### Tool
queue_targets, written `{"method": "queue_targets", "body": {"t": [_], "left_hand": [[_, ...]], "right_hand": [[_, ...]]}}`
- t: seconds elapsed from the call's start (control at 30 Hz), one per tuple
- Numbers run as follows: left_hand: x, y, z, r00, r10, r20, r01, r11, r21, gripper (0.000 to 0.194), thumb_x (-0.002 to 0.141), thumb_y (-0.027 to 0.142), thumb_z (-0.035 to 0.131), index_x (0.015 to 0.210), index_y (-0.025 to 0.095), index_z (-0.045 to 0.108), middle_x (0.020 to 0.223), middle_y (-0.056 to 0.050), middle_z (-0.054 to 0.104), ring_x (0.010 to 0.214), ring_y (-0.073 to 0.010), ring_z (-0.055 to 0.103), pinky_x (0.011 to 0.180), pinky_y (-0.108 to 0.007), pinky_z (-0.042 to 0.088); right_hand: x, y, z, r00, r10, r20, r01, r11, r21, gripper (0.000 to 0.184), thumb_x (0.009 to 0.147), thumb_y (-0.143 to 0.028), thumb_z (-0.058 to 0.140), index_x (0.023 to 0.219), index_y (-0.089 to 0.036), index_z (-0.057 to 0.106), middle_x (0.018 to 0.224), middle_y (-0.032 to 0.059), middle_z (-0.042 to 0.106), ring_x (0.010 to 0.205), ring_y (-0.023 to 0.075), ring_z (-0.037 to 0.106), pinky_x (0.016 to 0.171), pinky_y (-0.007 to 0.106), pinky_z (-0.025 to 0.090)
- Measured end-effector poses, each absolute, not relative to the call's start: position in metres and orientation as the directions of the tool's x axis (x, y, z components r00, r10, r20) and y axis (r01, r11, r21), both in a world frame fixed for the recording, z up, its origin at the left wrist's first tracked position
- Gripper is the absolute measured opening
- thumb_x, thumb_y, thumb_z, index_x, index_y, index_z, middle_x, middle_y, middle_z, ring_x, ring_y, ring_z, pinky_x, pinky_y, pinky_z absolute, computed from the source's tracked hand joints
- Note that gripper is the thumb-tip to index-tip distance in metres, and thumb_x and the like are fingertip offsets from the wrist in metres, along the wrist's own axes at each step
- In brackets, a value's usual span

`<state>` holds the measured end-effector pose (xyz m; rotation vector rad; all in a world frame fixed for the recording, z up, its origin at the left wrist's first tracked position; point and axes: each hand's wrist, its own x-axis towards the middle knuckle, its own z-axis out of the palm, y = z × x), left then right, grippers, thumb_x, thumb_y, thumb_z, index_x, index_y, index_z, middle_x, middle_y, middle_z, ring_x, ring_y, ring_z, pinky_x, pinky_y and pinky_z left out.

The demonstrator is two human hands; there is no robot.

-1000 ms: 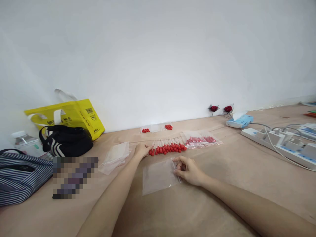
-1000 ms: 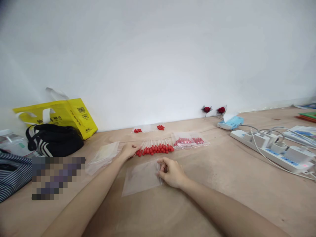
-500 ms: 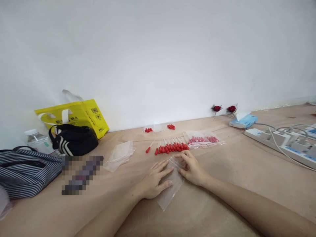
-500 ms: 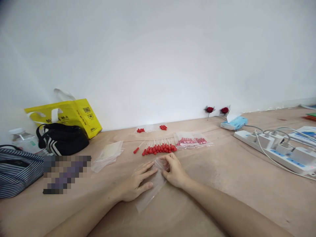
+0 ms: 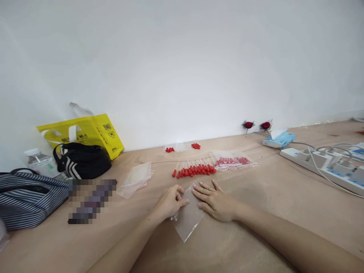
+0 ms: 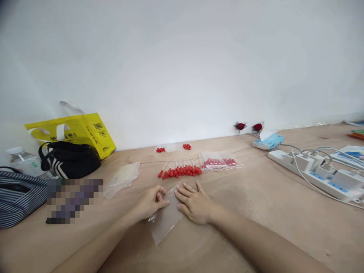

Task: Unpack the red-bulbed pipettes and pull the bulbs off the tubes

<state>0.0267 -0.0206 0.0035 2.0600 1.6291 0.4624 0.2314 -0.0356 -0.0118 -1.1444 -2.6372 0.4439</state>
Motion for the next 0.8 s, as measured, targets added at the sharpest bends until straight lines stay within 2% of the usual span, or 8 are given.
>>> {"method": "queue_targets", "body": {"t": [0.07, 0.17, 0.3, 0.4, 0.43, 0.5, 0.7, 0.8], "left_hand": [[0.028, -0.023, 0.005, 0.248, 0.969, -0.026, 0.838, -0.201, 0.508, 0.016, 0.068, 0.033, 0.055, 0.070, 0.017, 0.055, 0.055, 0.004, 0.053, 0.054, -0.0122, 0.050, 0.048, -0.021, 0.030], [0.028, -0.025, 0.006, 0.261, 0.962, 0.082, 0.844, -0.268, 0.464, 0.015, 0.071, 0.030, 0.050, 0.064, 0.018, 0.052, 0.059, 0.002, 0.054, 0.058, -0.0133, 0.050, 0.051, -0.022, 0.031], [0.007, -0.011, 0.012, 0.185, 0.960, 0.209, 0.793, -0.272, 0.545, 0.015, 0.073, 0.030, 0.045, 0.065, 0.018, 0.049, 0.062, 0.002, 0.056, 0.061, -0.0143, 0.053, 0.056, -0.023, 0.037], [-0.034, 0.010, 0.021, -0.127, 0.955, 0.267, 0.812, -0.055, 0.582, 0.017, 0.074, 0.034, 0.044, 0.077, 0.018, 0.051, 0.067, 0.001, 0.061, 0.063, -0.0147, 0.057, 0.057, -0.023, 0.041], [-0.050, 0.016, 0.025, -0.275, 0.926, 0.260, 0.817, 0.082, 0.571, 0.020, 0.075, 0.036, 0.043, 0.082, 0.019, 0.051, 0.070, 0.001, 0.062, 0.065, -0.0148, 0.058, 0.059, -0.023, 0.042], [-0.081, 0.027, 0.030, -0.414, 0.872, 0.261, 0.804, 0.216, 0.554, 0.026, 0.076, 0.034, 0.041, 0.092, 0.016, 0.050, 0.076, -0.004, 0.064, 0.071, -0.0194, 0.060, 0.061, -0.027, 0.044], [-0.121, 0.035, 0.028, -0.575, 0.790, 0.213, 0.778, 0.448, 0.441, 0.038, 0.070, 0.034, 0.051, 0.102, 0.013, 0.051, 0.094, -0.017, 0.062, 0.093, -0.0361, 0.055, 0.074, -0.043, 0.041], [-0.114, 0.030, 0.026, -0.569, 0.748, 0.343, 0.819, 0.474, 0.324, 0.042, 0.073, 0.038, 0.049, 0.108, 0.015, 0.050, 0.104, -0.017, 0.058, 0.101, -0.0364, 0.049, 0.079, -0.046, 0.038]], "right_hand": [[0.234, -0.035, -0.008, -0.665, 0.739, 0.109, 0.669, 0.654, -0.352, 0.048, 0.088, -0.045, 0.027, 0.133, -0.028, 0.028, 0.139, 0.0030, 0.029, 0.129, 0.0243, 0.017, 0.101, 0.055, 0.000], [0.240, -0.033, -0.004, -0.640, 0.752, 0.159, 0.688, 0.653, -0.318, 0.045, 0.086, -0.045, 0.032, 0.127, -0.028, 0.039, 0.133, 0.0045, 0.039, 0.126, 0.0262, 0.025, 0.100, 0.056, -0.001], [0.250, -0.028, -0.003, -0.589, 0.758, 0.282, 0.712, 0.651, -0.264, 0.030, 0.085, -0.038, 0.039, 0.105, -0.026, 0.058, 0.110, 0.0052, 0.060, 0.114, 0.0245, 0.043, 0.098, 0.052, 0.011], [0.258, -0.019, -0.006, -0.529, 0.761, 0.376, 0.733, 0.633, -0.248, 0.022, 0.083, -0.032, 0.043, 0.087, -0.025, 0.063, 0.091, 0.0027, 0.066, 0.096, 0.0197, 0.054, 0.092, 0.043, 0.023], [0.262, -0.015, -0.007, -0.495, 0.768, 0.407, 0.750, 0.614, -0.246, 0.021, 0.082, -0.031, 0.044, 0.085, -0.025, 0.064, 0.087, 0.0020, 0.066, 0.090, 0.0185, 0.055, 0.090, 0.041, 0.025], [0.269, -0.006, -0.009, -0.401, 0.785, 0.472, 0.798, 0.552, -0.240, 0.021, 0.082, -0.030, 0.044, 0.082, -0.025, 0.064, 0.085, 0.0016, 0.066, 0.084, 0.0174, 0.055, 0.087, 0.039, 0.026], [0.307, 0.024, -0.017, 0.038, 0.809, 0.586, 0.954, 0.146, -0.263, 0.023, 0.078, -0.032, 0.044, 0.082, -0.023, 0.065, 0.086, 0.0053, 0.064, 0.088, 0.0224, 0.050, 0.081, 0.041, 0.025], [0.327, 0.034, -0.022, 0.048, 0.817, 0.574, 0.968, 0.104, -0.229, 0.028, 0.074, -0.036, 0.047, 0.094, -0.025, 0.063, 0.097, 0.0059, 0.062, 0.091, 0.0233, 0.049, 0.081, 0.041, 0.025]]}}
